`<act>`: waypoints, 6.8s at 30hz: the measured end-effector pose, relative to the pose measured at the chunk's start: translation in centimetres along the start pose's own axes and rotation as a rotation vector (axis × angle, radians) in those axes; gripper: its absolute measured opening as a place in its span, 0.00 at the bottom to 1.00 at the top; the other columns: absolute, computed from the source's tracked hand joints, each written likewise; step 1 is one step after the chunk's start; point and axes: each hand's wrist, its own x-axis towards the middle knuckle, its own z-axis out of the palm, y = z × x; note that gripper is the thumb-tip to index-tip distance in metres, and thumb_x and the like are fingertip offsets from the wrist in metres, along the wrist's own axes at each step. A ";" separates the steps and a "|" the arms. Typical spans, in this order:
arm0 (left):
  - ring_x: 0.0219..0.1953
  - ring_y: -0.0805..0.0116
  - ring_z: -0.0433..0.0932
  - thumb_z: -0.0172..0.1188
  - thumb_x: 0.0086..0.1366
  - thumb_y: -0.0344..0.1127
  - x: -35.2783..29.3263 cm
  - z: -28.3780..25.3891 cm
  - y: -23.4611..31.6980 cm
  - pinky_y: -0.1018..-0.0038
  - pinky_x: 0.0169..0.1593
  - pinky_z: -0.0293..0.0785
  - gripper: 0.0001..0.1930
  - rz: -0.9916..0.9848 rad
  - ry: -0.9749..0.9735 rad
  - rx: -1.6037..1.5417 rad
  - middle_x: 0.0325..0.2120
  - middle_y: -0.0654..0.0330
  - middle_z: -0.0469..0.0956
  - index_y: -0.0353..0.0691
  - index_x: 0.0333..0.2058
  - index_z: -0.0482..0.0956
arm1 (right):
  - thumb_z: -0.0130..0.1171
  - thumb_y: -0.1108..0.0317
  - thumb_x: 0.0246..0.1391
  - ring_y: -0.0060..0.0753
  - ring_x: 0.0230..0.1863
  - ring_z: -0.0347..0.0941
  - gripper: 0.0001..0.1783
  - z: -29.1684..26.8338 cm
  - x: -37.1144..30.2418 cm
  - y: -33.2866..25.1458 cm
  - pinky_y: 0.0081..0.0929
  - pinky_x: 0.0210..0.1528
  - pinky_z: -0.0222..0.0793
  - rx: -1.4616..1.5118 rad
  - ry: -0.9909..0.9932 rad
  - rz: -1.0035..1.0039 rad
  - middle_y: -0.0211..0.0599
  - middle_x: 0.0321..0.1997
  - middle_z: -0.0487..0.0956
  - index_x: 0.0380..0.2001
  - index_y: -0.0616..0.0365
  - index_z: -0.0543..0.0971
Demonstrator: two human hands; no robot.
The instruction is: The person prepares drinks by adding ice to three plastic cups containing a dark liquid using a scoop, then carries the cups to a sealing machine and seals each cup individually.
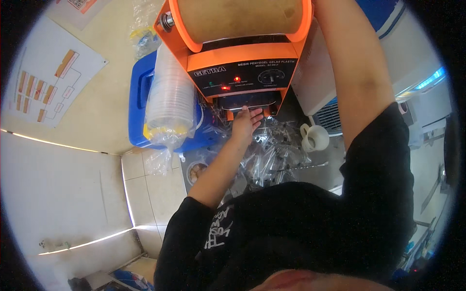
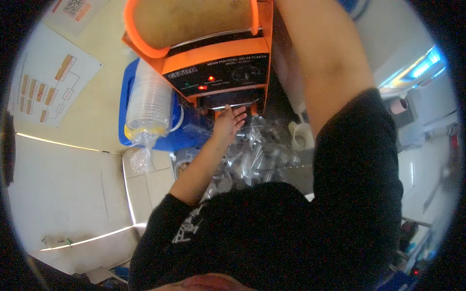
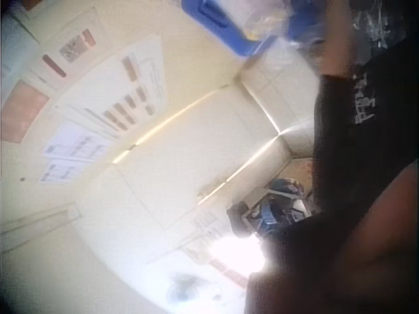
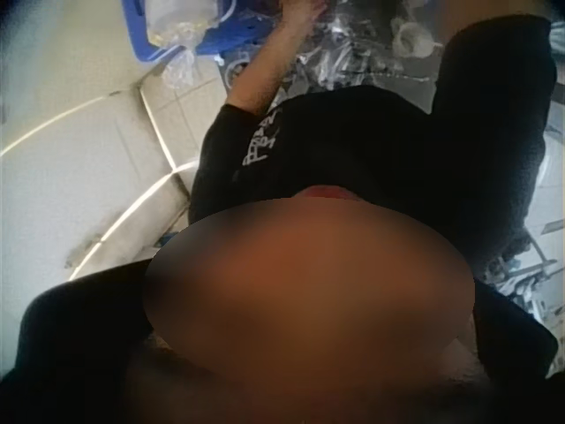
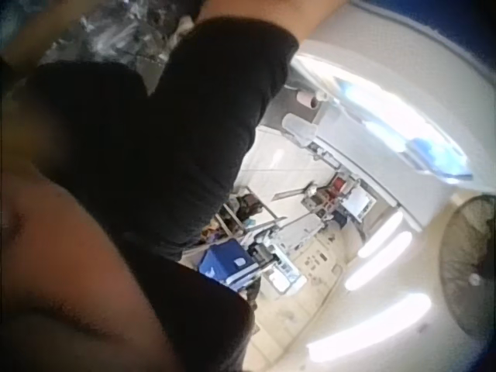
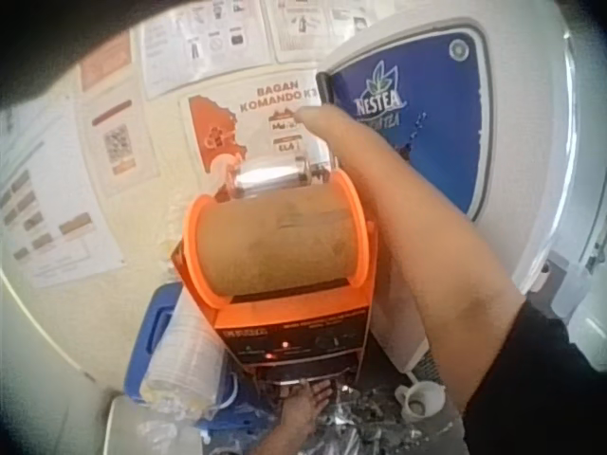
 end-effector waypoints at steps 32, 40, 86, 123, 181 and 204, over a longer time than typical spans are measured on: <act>0.50 0.52 0.68 0.53 0.52 0.29 -6.8 11.6 12.6 0.55 0.56 0.59 0.20 1.508 0.334 1.541 0.47 0.58 0.72 0.47 0.47 0.72 | 0.67 0.66 0.38 0.39 0.22 0.65 0.17 -10.7 -22.1 -2.1 0.30 0.27 0.62 -0.401 -0.547 -0.862 0.36 0.18 0.68 0.15 0.59 0.68; 0.40 0.60 0.71 0.63 0.42 0.30 -8.8 12.0 12.3 0.65 0.44 0.67 0.21 1.617 0.364 1.558 0.38 0.63 0.75 0.48 0.40 0.77 | 0.64 0.58 0.43 0.33 0.17 0.59 0.21 -12.1 -26.2 1.4 0.26 0.22 0.56 -0.299 -0.370 -0.905 0.30 0.15 0.61 0.15 0.55 0.63; 0.38 0.63 0.74 0.53 0.54 0.33 1.2 7.0 -3.4 0.67 0.41 0.70 0.16 0.431 0.142 -0.515 0.37 0.54 0.75 0.35 0.42 0.74 | 0.50 0.69 0.54 0.31 0.41 0.68 0.10 -1.6 -16.9 7.4 0.27 0.47 0.61 -0.701 -0.380 -0.429 0.41 0.40 0.73 0.37 0.65 0.72; 0.55 0.47 0.63 0.69 0.41 0.36 -12.5 -1.4 6.7 0.62 0.59 0.57 0.45 0.728 0.086 1.354 0.53 0.42 0.62 0.32 0.58 0.55 | 0.47 0.57 0.58 0.35 0.50 0.69 0.24 -13.1 -41.2 31.4 0.35 0.53 0.66 0.927 0.226 1.094 0.40 0.51 0.72 0.53 0.60 0.66; 0.42 0.71 0.69 0.54 0.62 0.36 -26.9 -1.9 4.4 0.78 0.46 0.64 0.20 0.726 0.574 0.548 0.41 0.59 0.73 0.34 0.51 0.67 | 0.69 0.69 0.37 0.35 0.45 0.73 0.38 -64.1 -42.4 2.0 0.27 0.46 0.71 -1.010 0.409 0.151 0.44 0.47 0.74 0.53 0.65 0.64; 0.48 0.44 0.68 0.67 0.37 0.52 -16.6 -15.0 2.7 0.62 0.51 0.69 0.34 0.082 0.403 1.819 0.48 0.51 0.68 0.39 0.44 0.75 | 0.58 0.73 0.42 0.43 0.49 0.70 0.19 -21.7 -48.6 10.5 0.36 0.51 0.65 -0.826 -0.804 0.103 0.41 0.46 0.75 0.43 0.55 0.75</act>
